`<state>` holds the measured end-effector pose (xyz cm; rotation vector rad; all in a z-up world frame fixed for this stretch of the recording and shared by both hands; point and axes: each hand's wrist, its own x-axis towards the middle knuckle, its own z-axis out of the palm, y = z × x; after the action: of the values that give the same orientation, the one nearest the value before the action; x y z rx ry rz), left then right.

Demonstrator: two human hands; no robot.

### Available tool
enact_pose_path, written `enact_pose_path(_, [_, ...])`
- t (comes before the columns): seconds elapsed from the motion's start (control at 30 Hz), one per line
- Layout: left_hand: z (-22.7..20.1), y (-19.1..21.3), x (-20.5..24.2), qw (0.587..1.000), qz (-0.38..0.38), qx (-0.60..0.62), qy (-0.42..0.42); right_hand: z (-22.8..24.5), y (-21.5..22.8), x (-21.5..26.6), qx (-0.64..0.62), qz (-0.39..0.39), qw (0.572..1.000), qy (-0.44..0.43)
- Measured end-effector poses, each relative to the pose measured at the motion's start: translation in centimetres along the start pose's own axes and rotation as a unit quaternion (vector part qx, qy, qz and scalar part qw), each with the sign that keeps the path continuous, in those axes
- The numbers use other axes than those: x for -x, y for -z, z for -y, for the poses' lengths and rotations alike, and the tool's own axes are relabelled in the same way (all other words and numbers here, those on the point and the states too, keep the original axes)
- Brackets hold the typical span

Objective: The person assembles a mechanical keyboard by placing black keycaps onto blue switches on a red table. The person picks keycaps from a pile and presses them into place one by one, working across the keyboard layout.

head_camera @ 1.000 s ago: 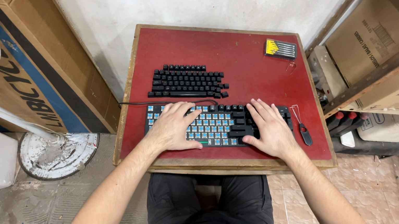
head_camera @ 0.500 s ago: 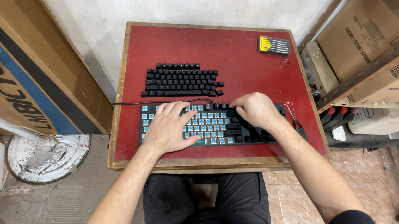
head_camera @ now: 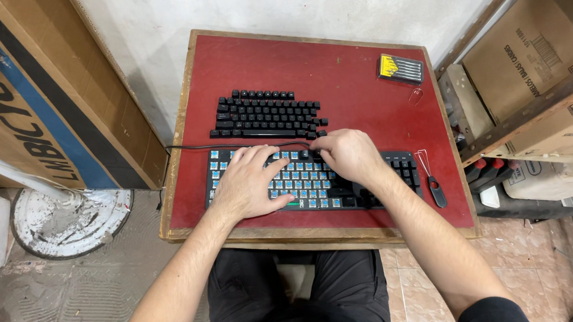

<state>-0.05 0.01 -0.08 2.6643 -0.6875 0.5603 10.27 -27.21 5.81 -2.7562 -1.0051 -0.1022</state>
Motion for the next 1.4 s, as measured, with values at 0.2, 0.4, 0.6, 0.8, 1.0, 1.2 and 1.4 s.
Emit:
enact_pose_path(0.2, [0.0,0.1,-0.1,1.000,-0.006,0.000,-0.001,0.9,0.1,-0.3,-0.055,0.054,0.997,0.007])
enact_pose_path(0.4, [-0.1,0.1,0.0,1.000,0.005,-0.007,0.000,-2.7,0.4,1.5,-0.118,-0.062,0.990,-0.052])
enact_pose_path(0.6, [0.0,0.4,-0.4,1.000,0.011,-0.009,-0.001,-4.3,-1.2,3.1,-0.071,-0.116,0.989,-0.051])
enact_pose_path(0.8, [3.3,-1.9,-4.5,0.999,0.049,-0.001,0.023,-6.1,-3.7,3.2,-0.100,-0.192,0.972,-0.090])
enact_pose_path(1.0, [9.3,-6.1,-12.9,0.996,-0.040,-0.077,0.001,-5.9,-4.6,3.8,-0.113,-0.227,0.961,-0.110])
enact_pose_path(1.2, [14.9,-11.8,-19.5,0.991,-0.048,-0.127,-0.007,-5.4,-4.1,3.8,-0.152,-0.228,0.953,-0.130])
enact_pose_path(1.4, [16.1,-14.8,-22.3,0.987,-0.037,-0.156,0.001,-5.2,-3.7,3.9,-0.165,-0.215,0.951,-0.146])
